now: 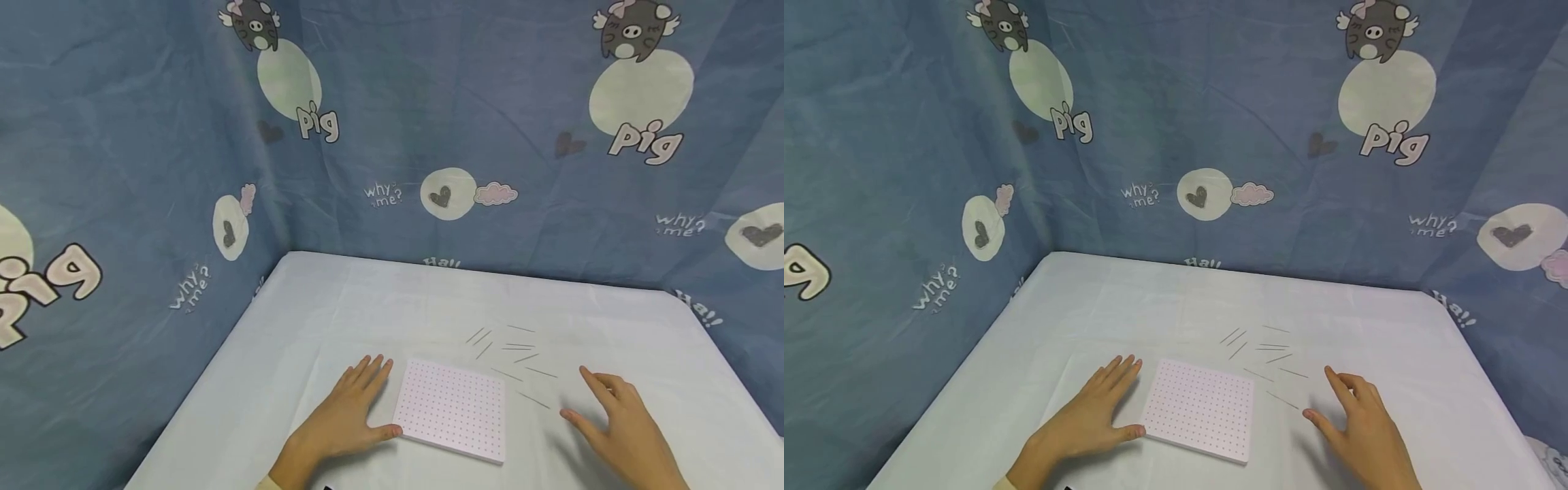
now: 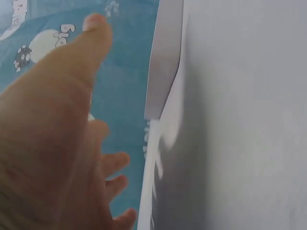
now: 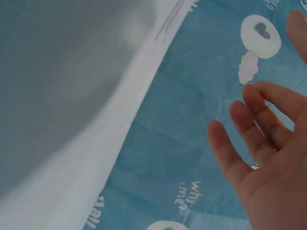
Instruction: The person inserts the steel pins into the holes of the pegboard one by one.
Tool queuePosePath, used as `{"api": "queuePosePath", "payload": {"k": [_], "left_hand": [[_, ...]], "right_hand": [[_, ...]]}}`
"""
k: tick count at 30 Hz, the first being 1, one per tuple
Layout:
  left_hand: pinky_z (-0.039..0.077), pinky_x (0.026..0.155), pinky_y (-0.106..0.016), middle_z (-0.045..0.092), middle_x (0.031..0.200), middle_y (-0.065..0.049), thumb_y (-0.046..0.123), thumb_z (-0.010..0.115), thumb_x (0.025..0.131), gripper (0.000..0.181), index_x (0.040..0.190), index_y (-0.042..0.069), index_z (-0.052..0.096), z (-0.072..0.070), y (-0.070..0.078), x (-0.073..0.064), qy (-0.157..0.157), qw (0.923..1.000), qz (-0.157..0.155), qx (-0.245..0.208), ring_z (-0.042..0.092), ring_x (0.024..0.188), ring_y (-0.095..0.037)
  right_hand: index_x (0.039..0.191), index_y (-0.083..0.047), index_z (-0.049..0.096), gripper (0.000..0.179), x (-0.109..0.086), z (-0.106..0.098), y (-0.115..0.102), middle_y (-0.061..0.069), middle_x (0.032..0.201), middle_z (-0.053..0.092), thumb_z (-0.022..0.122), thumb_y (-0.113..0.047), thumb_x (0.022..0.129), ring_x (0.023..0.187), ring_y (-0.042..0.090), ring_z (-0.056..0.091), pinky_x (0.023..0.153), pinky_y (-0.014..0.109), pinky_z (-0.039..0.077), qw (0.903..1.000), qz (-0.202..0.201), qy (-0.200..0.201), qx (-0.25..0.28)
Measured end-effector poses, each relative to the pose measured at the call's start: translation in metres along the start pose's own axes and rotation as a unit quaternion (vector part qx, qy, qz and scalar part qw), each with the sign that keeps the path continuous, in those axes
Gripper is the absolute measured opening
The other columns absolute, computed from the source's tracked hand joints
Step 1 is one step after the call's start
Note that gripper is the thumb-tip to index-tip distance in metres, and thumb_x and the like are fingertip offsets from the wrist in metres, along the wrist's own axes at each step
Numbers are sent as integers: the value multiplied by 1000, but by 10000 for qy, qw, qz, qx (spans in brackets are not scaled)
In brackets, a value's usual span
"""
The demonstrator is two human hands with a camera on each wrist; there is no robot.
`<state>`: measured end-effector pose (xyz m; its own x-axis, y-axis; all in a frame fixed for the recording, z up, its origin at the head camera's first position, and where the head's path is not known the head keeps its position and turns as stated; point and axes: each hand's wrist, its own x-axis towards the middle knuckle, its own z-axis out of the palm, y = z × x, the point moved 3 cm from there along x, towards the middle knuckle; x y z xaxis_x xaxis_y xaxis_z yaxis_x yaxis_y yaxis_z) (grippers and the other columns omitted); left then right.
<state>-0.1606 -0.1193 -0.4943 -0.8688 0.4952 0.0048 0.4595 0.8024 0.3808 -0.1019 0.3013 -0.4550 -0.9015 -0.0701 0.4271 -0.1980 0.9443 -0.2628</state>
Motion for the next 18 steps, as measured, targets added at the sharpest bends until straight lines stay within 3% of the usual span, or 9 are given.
{"api": "queuePosePath", "payload": {"k": [6, 12, 18], "left_hand": [[20, 127, -55, 21, 172, -6, 86, 51, 82, 109, 165, 22, 19, 9, 4, 1, -208, 9996, 185, 38, 16, 160, -32], [18, 125, -63, 23, 171, -8, 85, 52, 83, 104, 164, 25, 24, 16, 9, 2, -295, 9989, 359, -81, 18, 159, -36], [15, 124, -66, 25, 170, -7, 84, 53, 83, 102, 163, 26, 27, 18, 13, 3, -349, 9989, 311, 49, 19, 158, -37]], "right_hand": [[135, -2, 65, 74, 0, 7, 0, 15, 113, 63, 89, -38, 75, 100, 30, 59, 79, 54, 53, 9999, 83, -117, 18], [133, -2, 67, 71, -2, 12, 2, 11, 110, 64, 89, -40, 76, 99, 29, 61, 81, 53, 54, 9987, 92, -504, 44], [131, -5, 70, 66, 2, 17, 8, 7, 111, 67, 85, -44, 80, 104, 30, 63, 86, 54, 54, 9948, 217, -960, 245]]}}
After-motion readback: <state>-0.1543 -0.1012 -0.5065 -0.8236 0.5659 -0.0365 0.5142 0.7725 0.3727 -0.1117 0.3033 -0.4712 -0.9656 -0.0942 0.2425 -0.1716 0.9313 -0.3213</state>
